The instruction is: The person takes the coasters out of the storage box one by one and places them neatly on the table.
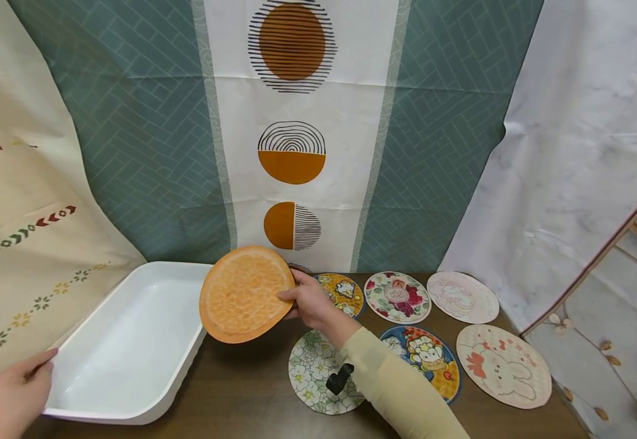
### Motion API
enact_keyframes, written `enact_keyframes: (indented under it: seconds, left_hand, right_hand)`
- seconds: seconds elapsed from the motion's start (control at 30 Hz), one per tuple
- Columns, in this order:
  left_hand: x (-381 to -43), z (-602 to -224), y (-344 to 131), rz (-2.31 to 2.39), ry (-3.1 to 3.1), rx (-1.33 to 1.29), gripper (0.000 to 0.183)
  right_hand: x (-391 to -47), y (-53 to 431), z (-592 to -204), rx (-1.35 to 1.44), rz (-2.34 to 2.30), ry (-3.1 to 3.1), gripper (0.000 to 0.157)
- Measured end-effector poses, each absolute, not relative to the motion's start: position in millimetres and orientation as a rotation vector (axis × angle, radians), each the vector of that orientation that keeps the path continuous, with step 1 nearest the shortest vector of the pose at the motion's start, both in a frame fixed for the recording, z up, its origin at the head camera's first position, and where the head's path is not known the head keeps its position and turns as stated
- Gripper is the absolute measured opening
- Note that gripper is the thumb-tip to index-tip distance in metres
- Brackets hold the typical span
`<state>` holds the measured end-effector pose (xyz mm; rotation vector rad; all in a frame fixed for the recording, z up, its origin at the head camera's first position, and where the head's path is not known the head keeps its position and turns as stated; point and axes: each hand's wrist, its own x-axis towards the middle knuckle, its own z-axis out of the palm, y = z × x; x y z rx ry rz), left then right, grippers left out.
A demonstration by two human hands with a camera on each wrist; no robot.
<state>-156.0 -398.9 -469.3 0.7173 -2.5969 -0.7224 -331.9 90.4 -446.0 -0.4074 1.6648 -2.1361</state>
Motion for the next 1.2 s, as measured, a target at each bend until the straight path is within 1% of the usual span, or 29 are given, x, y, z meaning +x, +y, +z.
enact_keyframes:
  seconds: [0.23,0.47,0.77,1.2]
  left_hand:
    - [-157,-470,-397,-0.725,-2.606,0.767,0.038]
    - [-156,-471,-400,-0.706,-2.603,0.737,0.037]
    - [-157,-471,-401,-0.773,-2.641,0.788,0.041]
    - [-155,-467,-398,-0.752,-2.638,0.76,0.039]
  right_hand:
    - [-331,102,-450,-0.352,-2.151,1.651,0.069]
    - [-332,113,-455,-0.343,-2.142,1.669,0.071]
    - [-331,118,-463,-0.335,-2.096,1.707,0.067]
    - [-330,116,-477,-0.303,-2.003,1.729,0.07]
